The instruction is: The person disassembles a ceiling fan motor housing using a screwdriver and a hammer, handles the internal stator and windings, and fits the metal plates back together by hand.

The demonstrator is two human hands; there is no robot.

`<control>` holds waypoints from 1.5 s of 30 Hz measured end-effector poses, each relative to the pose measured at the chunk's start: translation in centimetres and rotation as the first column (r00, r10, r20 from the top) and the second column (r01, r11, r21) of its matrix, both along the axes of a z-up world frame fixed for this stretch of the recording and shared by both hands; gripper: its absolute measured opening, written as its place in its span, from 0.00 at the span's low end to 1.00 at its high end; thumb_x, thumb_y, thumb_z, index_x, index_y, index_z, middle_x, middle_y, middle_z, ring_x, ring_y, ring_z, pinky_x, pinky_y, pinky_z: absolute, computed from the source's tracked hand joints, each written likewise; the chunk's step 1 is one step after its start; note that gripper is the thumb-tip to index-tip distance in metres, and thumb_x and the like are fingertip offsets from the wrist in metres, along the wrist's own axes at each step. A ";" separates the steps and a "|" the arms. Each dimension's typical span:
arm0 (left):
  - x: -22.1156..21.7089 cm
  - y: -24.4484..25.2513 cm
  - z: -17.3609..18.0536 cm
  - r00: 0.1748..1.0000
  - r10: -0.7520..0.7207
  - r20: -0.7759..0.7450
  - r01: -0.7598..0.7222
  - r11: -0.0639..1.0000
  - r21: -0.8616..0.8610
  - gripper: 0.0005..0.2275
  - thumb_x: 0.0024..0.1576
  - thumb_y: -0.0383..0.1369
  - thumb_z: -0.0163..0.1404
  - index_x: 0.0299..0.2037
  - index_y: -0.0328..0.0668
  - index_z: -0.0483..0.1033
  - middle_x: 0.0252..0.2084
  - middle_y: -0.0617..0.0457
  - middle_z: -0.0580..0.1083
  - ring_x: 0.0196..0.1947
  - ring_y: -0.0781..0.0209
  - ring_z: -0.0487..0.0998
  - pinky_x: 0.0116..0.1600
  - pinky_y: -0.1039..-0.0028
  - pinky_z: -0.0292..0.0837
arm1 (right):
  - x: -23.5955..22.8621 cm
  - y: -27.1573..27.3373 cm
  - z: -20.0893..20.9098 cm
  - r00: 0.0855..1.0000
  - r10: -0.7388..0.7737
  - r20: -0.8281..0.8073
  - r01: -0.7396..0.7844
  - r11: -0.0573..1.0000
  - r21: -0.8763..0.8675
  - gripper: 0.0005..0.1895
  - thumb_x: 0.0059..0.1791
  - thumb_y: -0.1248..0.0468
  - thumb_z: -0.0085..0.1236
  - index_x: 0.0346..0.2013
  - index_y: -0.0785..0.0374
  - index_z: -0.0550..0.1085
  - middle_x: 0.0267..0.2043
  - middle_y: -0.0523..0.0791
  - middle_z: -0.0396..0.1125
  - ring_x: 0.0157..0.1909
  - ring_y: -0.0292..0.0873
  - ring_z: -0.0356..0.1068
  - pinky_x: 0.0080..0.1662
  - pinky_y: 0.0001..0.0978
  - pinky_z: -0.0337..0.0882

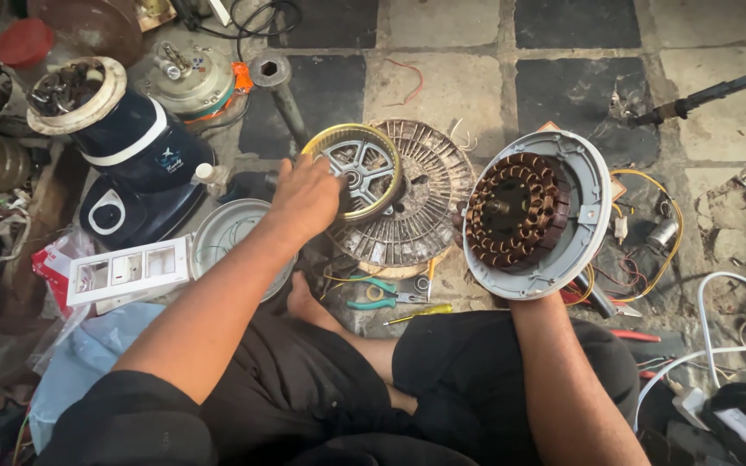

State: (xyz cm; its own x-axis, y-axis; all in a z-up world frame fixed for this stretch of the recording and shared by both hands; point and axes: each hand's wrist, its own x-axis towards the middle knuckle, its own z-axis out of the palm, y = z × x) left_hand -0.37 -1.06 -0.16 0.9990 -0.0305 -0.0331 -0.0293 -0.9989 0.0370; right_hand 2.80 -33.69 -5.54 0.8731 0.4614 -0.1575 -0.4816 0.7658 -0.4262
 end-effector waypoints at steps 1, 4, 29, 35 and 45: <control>0.0 -0.1 0.2 1.000 -0.010 0.003 0.010 1.000 0.016 0.11 0.59 0.30 0.47 0.45 0.52 0.84 0.56 0.48 0.73 0.65 0.46 0.65 0.66 0.44 0.54 | 0.0 0.1 0.0 1.000 0.023 0.008 -0.023 0.999 0.041 0.36 0.57 0.34 0.40 0.59 0.61 0.73 0.50 0.55 0.72 0.49 0.67 0.74 0.46 0.60 0.75; 0.1 -0.2 0.5 0.999 0.019 -0.026 -0.018 1.000 0.012 0.14 0.55 0.26 0.49 0.48 0.52 0.83 0.56 0.46 0.73 0.64 0.46 0.67 0.66 0.46 0.58 | -0.3 0.0 0.3 0.993 -0.103 -0.061 0.097 0.991 -0.089 0.31 0.57 0.37 0.41 0.60 0.57 0.72 0.52 0.51 0.72 0.52 0.60 0.72 0.54 0.64 0.77; -0.1 -10.5 3.1 0.961 -0.125 0.248 0.267 0.667 -0.696 0.31 0.52 0.28 0.59 0.69 0.43 0.64 0.67 0.37 0.67 0.69 0.41 0.68 0.71 0.60 0.65 | -0.1 -0.2 -0.3 0.998 -0.040 0.039 0.038 0.998 0.040 0.29 0.57 0.43 0.39 0.62 0.59 0.70 0.55 0.52 0.71 0.53 0.59 0.73 0.52 0.54 0.76; 0.6 -15.9 5.7 0.934 -0.337 0.119 0.313 0.610 -0.728 0.65 0.31 0.45 0.78 0.75 0.42 0.39 0.74 0.27 0.44 0.73 0.28 0.50 0.72 0.56 0.52 | 0.2 0.0 -0.1 0.989 -0.140 0.057 0.137 0.989 0.052 0.28 0.58 0.49 0.37 0.71 0.57 0.62 0.69 0.47 0.63 0.67 0.48 0.68 0.64 0.44 0.72; 2.5 -13.2 5.9 0.622 -0.655 0.428 0.767 0.618 -0.170 0.61 0.30 0.50 0.75 0.74 0.54 0.46 0.76 0.38 0.48 0.74 0.36 0.55 0.74 0.55 0.58 | 1.1 -0.3 0.2 0.986 -0.054 0.156 0.066 0.995 -0.069 0.29 0.59 0.50 0.41 0.72 0.61 0.61 0.68 0.50 0.62 0.65 0.50 0.67 0.62 0.45 0.73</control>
State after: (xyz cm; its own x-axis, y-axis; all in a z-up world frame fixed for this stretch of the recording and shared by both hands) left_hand 2.10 -14.22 5.75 0.6035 -0.6878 0.4033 -0.7905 -0.5822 0.1900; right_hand 3.92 -33.94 -5.33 0.9153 0.3996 -0.0510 -0.3602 0.7550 -0.5480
